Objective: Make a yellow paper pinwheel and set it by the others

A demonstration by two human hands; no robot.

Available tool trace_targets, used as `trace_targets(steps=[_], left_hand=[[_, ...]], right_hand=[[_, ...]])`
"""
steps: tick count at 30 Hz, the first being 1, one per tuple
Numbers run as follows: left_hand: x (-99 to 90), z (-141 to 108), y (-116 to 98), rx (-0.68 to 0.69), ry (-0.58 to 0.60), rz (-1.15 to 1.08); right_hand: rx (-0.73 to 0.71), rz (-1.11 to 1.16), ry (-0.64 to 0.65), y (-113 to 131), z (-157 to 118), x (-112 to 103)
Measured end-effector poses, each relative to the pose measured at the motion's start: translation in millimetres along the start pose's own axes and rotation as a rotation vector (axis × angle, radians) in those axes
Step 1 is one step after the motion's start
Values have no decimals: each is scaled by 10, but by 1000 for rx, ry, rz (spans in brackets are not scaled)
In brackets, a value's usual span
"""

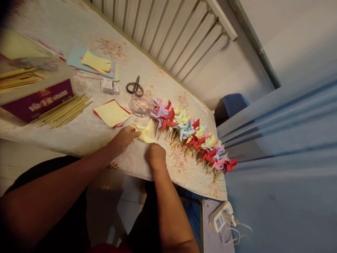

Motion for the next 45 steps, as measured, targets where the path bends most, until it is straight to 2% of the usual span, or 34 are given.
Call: trace_targets(steps=[3,7,9,11,14,17,20,24,29,38,45], left_hand=[[-6,-5,-11,-10,3,-18],[-6,-15,-18,-31,16,-25],[2,-23,-16,-35,26,-31],[14,-34,-16,-26,48,-52],[33,-57,-19,-23,91,-83],[37,-78,-29,-4,83,-58],[28,-84,-32,35,39,-1],[18,-67,-4,47,13,46],[12,-32,45,53,11,70],[9,-38,27,57,18,135],[15,-55,-10,82,11,185]], right_hand=[[68,115,-74,-55,-55,52],[191,456,-123,-236,-188,59],[287,618,-183,-311,-265,-18],[326,774,-280,-316,-313,-150],[231,897,-480,-184,-288,-357],[65,883,-590,11,-169,-421],[-9,833,-615,120,-43,-324],[13,794,-642,122,45,-157],[10,740,-612,115,80,-50],[44,766,-582,127,108,-2],[37,847,-617,124,114,8]])
Point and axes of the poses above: each hand's wrist, its own z-axis towards the middle knuckle, its own x-axis out of the palm, y = z × x, the point moved 1 cm from there along z, towards the middle knuckle, and after that the axes turned 12 degrees about -y, right-handed, at the moved point
